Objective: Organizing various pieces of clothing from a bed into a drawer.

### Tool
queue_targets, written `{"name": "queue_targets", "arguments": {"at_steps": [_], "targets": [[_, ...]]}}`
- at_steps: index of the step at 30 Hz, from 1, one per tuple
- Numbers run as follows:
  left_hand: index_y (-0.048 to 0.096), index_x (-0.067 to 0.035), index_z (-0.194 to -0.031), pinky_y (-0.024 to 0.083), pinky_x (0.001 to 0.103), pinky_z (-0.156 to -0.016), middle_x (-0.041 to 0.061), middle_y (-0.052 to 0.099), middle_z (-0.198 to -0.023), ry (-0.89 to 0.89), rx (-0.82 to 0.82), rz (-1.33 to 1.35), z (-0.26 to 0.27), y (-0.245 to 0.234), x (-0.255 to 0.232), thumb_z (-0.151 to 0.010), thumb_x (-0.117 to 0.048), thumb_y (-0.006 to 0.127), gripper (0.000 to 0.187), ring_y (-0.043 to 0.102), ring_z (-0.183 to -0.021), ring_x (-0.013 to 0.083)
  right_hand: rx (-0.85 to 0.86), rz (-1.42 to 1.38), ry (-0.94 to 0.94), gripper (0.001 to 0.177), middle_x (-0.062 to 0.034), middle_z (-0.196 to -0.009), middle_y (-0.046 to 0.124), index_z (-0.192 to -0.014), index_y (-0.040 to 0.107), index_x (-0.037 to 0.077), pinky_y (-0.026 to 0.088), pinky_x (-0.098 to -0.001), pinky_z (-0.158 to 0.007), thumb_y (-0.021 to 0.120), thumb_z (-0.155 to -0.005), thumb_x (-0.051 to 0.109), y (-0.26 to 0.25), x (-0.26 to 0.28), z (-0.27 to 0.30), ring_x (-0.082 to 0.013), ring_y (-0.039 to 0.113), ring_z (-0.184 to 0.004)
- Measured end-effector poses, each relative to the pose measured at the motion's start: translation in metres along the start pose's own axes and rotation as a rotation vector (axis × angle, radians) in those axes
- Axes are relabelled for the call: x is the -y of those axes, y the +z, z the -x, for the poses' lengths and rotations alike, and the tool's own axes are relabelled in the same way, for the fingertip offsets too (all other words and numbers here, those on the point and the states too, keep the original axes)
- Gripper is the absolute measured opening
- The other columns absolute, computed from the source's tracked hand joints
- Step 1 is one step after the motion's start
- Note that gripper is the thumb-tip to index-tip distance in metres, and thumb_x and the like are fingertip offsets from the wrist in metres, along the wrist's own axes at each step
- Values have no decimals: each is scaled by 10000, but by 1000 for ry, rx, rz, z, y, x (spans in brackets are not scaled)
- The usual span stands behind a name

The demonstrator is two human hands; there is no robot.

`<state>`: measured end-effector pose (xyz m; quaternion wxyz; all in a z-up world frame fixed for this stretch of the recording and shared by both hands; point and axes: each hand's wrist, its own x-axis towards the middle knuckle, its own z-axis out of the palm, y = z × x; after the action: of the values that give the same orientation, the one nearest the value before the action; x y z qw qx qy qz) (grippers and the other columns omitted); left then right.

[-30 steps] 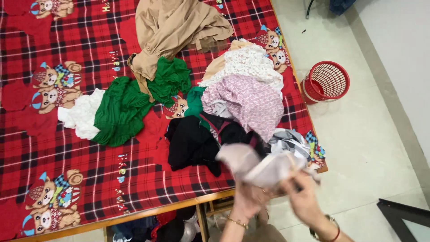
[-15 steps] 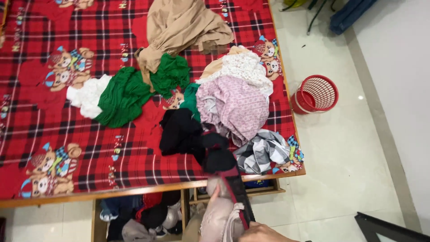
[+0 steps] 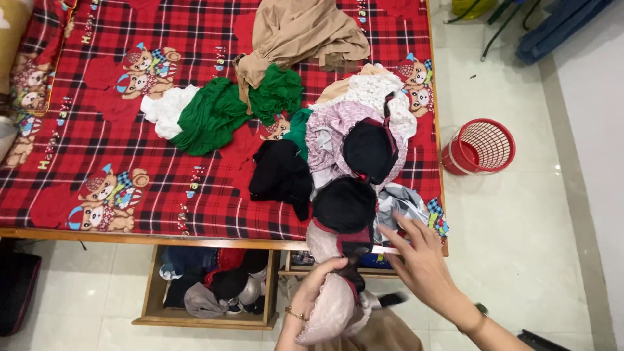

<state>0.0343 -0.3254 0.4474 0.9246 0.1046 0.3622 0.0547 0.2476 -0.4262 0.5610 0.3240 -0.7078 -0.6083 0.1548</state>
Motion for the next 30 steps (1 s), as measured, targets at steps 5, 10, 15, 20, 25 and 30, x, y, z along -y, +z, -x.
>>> {"name": "queue_targets", "arguments": {"at_steps": [5, 10, 15, 20, 25, 30], "targets": [[747, 16, -1173, 557, 305, -866, 77, 759, -1072, 248, 66, -261, -7, 0, 16, -900, -185, 786, 342, 705, -964, 168, -68, 400, -250, 831, -238, -1482, 511, -1376, 573, 189, 335, -532, -1072, 689, -567, 39, 16, -20, -33, -401, 461, -1371], [598, 13, -1325, 530, 389, -937, 118, 726, -1174, 193, 127, -50, -4, -21, -24, -899, -367, 725, 585, 702, -1044, 232, -81, 67, -275, 486, -93, -1168, 739, -1176, 693, 112, 526, -414, -986, 616, -738, -83, 7, -63, -35, -270, 681, -1139], [527, 36, -1416, 387, 337, -1167, 78, 661, -1371, 401, 81, -209, 9, -21, -62, -942, -397, 669, 657, 584, -1309, 186, -92, -342, 377, 280, -84, -915, 677, -1221, 685, 32, 507, -333, -772, 480, -1032, 11, -14, -138, 9, -164, 627, -822], [497, 28, -1469, 357, 327, -1155, 46, 599, -1447, 500, -36, -326, -31, -48, -62, -961, -442, 638, 707, 504, -1361, 158, -5, -1178, 560, 288, -30, -947, 686, -1222, 645, 13, 497, -303, -670, 459, -1087, 187, -33, -81, 20, -127, 613, -801], [539, -66, -1426, 508, 354, -945, 69, 654, -1320, 274, 148, -232, -27, -7, -49, -961, -501, 582, 638, 642, -1124, 184, 85, -1451, 769, 295, -33, -1037, 691, -1261, 625, 103, 498, -351, -598, 498, -1035, 244, 6, -39, -9, -157, 635, -813], [519, 29, -1464, 533, 319, -952, 131, 681, -1281, 183, 555, 174, -119, -115, -10, -1063, -469, 442, 644, 672, -1133, 203, -66, -1287, 565, 304, -29, -1166, 677, -1317, 574, 64, 520, -282, -888, 529, -1021, 118, 40, -51, -45, -112, 635, -1040]]}}
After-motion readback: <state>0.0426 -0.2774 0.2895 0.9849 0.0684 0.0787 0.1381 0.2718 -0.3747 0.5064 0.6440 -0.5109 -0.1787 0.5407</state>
